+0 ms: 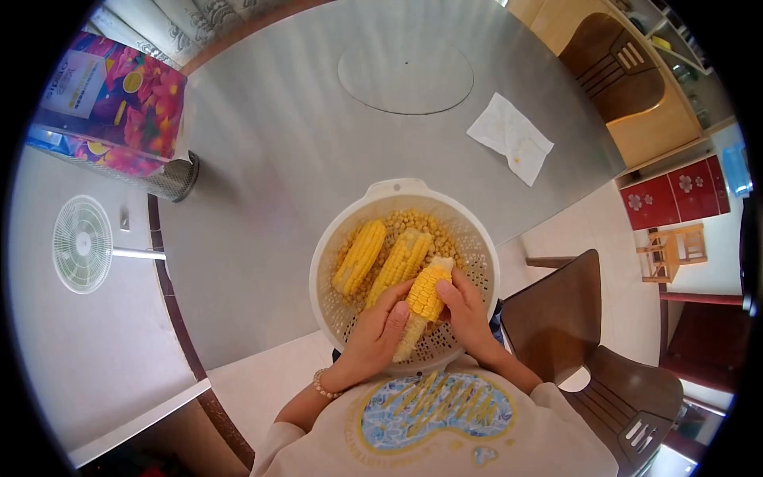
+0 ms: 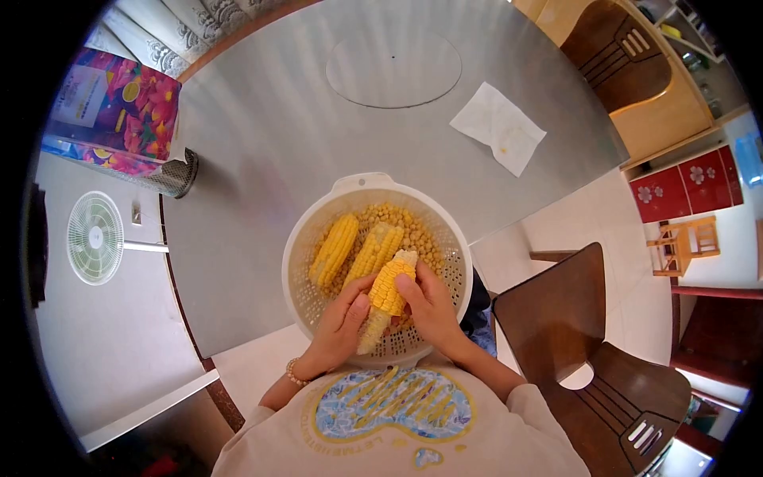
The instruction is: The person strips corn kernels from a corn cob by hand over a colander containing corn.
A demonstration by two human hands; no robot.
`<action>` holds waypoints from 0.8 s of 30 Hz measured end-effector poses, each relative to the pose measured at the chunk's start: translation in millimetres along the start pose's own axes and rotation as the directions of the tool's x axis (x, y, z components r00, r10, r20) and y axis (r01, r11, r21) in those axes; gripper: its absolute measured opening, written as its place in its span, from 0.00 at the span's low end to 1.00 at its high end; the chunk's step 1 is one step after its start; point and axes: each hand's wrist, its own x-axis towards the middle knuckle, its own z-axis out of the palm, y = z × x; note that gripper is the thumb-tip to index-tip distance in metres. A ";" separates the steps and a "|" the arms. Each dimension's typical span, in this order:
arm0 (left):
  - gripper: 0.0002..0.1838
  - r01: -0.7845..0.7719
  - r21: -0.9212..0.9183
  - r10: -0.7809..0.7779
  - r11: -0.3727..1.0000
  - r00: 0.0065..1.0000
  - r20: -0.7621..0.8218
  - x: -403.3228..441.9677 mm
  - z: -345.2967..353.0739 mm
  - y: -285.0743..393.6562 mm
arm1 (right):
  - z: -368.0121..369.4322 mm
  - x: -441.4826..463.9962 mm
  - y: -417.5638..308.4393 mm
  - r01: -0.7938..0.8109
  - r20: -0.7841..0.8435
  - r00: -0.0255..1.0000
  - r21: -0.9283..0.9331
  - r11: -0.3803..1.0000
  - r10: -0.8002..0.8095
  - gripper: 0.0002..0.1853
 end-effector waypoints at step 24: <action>0.21 0.127 0.057 -0.127 0.990 0.992 -0.007 -3.4 -1.5 5.6 | 3.3 -3.1 -7.2 0.003 0.016 1.000 -0.043 0.999 -0.002 0.14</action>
